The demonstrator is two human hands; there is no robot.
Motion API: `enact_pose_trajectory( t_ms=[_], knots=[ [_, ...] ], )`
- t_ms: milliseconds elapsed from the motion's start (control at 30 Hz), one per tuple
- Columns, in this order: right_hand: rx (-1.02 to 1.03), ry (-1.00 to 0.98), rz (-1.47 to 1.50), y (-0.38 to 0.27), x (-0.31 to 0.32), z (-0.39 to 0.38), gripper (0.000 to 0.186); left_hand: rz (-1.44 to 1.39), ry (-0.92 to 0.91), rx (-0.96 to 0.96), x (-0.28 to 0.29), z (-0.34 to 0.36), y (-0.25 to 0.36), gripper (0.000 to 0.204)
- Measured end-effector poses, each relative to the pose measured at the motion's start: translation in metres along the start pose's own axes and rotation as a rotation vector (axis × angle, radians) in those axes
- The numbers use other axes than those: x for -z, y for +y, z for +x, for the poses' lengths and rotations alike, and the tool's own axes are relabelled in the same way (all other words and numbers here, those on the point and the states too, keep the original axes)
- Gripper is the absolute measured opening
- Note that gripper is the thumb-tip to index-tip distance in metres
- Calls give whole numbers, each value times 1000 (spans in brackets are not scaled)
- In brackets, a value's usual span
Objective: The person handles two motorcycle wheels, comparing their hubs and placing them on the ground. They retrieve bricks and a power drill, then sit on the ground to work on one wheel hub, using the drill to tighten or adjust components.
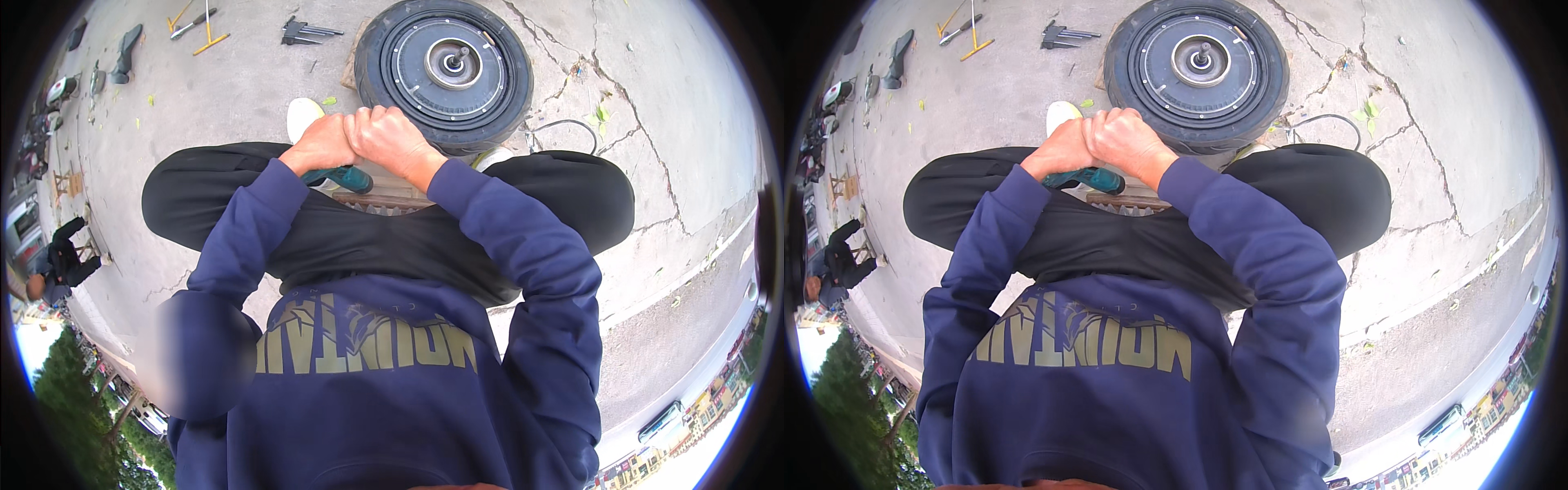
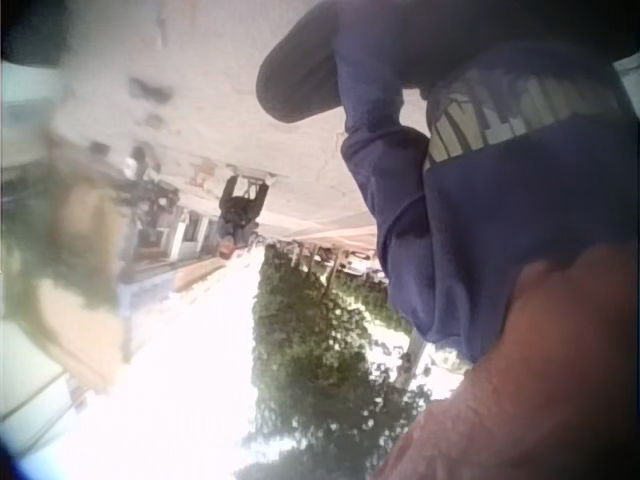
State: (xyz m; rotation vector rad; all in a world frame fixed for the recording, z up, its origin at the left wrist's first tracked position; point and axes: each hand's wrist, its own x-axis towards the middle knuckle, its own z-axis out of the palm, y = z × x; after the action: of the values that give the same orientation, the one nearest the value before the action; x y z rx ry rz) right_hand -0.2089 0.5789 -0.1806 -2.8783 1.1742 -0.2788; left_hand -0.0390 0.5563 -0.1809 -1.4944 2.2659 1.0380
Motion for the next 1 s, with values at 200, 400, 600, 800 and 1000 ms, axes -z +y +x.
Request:
enact_pose_trajectory(
  t_ms=[200,400,600,800,1000],
  knots=[
    [-391,-1243,1203,53,38,0,42,349,285,-256,-20,-37,53,22],
    [-402,-929,820,22,6,-13,22,424,271,-266,-24,-17,34,15],
    [-240,-324,122,1,6,-29,33,203,238,-137,-14,-14,37,13],
    [-661,-1376,1689,50,-7,-37,46,511,472,-432,-30,-24,41,12],
    [-650,-1385,2036,49,-24,-34,22,577,461,-436,-33,-22,39,14]
  ],
)
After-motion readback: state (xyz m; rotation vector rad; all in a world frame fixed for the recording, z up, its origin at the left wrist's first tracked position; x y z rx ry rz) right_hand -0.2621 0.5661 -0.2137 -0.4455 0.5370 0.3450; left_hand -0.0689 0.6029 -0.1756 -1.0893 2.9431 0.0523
